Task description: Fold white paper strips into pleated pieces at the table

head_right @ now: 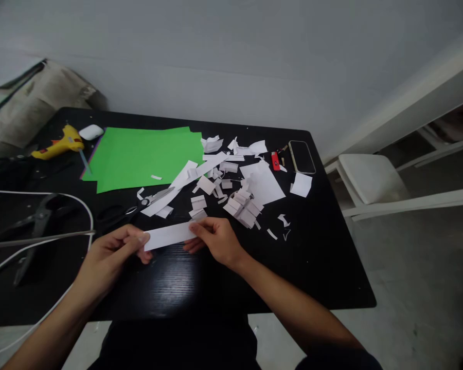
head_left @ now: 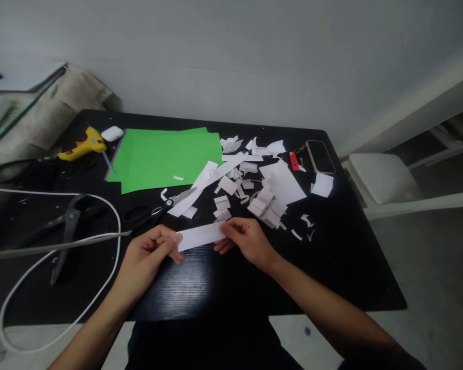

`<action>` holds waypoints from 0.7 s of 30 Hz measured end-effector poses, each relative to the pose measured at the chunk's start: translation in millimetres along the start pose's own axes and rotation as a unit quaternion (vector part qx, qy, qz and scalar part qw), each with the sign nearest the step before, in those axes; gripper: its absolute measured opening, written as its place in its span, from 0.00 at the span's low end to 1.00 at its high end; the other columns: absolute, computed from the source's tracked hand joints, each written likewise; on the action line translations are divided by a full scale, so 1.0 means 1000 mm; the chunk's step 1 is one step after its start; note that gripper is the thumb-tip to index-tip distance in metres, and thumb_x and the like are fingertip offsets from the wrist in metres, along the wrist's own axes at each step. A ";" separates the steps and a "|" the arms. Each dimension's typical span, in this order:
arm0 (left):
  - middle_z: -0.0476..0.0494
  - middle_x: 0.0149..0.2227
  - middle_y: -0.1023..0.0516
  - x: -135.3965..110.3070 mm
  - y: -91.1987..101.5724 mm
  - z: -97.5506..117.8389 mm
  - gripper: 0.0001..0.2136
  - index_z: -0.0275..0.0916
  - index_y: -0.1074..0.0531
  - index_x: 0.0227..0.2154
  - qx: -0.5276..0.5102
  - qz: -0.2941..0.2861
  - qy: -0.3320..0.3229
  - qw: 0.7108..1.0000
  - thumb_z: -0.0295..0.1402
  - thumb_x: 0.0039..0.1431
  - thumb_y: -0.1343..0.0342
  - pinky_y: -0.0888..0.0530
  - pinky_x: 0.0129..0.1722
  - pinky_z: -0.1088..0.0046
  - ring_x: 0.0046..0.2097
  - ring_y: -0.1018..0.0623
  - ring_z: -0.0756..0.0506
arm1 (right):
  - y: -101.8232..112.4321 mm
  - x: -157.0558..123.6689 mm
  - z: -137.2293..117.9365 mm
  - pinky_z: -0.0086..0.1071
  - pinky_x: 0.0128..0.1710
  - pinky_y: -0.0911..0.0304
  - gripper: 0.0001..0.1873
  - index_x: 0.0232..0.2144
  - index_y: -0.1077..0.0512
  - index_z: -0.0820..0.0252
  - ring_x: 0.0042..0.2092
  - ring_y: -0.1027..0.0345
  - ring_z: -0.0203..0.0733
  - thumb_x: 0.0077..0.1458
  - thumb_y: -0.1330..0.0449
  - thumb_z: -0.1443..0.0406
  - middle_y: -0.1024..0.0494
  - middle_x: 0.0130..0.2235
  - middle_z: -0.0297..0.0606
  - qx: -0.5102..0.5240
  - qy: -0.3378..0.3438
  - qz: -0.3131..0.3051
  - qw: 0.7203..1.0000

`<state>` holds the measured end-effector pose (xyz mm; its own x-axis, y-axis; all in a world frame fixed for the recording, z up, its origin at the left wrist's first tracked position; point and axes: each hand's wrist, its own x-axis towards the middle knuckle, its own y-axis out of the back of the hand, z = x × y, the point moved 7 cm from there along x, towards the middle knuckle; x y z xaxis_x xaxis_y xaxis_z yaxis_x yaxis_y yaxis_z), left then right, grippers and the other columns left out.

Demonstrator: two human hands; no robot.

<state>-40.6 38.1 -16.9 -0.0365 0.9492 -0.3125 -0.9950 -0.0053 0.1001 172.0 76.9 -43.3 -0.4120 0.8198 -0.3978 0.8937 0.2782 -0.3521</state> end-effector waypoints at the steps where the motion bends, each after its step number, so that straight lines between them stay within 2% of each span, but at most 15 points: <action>1: 0.48 0.23 0.20 0.000 -0.001 0.000 0.12 0.39 0.24 0.28 -0.006 -0.006 0.003 1.000 0.41 0.62 0.36 0.26 0.33 0.74 0.26 0.22 0.49 | 0.001 0.000 0.000 0.32 0.28 0.23 0.25 0.31 0.23 0.64 0.28 0.19 0.42 0.50 0.28 0.46 0.16 0.26 0.39 0.000 -0.003 0.002 1.000; 6: 0.51 0.21 0.24 0.001 -0.006 -0.003 0.15 0.39 0.27 0.26 -0.030 -0.042 0.006 0.999 0.42 0.64 0.39 0.30 0.29 0.75 0.24 0.27 0.51 | 0.002 0.000 0.003 0.30 0.27 0.24 0.24 0.30 0.24 0.65 0.26 0.20 0.41 0.50 0.27 0.48 0.16 0.27 0.40 0.005 -0.020 0.001 1.000; 11: 0.52 0.20 0.28 0.000 -0.008 -0.005 0.16 0.38 0.29 0.25 -0.041 -0.053 0.009 0.998 0.42 0.65 0.40 0.33 0.27 0.77 0.24 0.31 0.52 | 0.001 -0.001 0.004 0.31 0.27 0.24 0.24 0.30 0.25 0.65 0.26 0.20 0.41 0.51 0.28 0.48 0.16 0.27 0.41 0.002 -0.035 -0.009 0.999; 21: 0.52 0.21 0.29 -0.003 -0.010 -0.007 0.15 0.37 0.28 0.25 -0.093 -0.063 0.043 0.993 0.41 0.62 0.37 0.34 0.23 0.78 0.22 0.31 0.53 | 0.000 -0.002 0.004 0.31 0.28 0.23 0.24 0.30 0.24 0.65 0.26 0.20 0.40 0.51 0.28 0.48 0.17 0.26 0.39 0.003 -0.045 -0.009 0.999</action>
<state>-31.5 33.6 -23.4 0.0899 0.9154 -0.3924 -0.9918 0.0464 -0.1191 172.6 73.4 -45.8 -0.4424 0.7661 -0.4662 0.8851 0.2890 -0.3649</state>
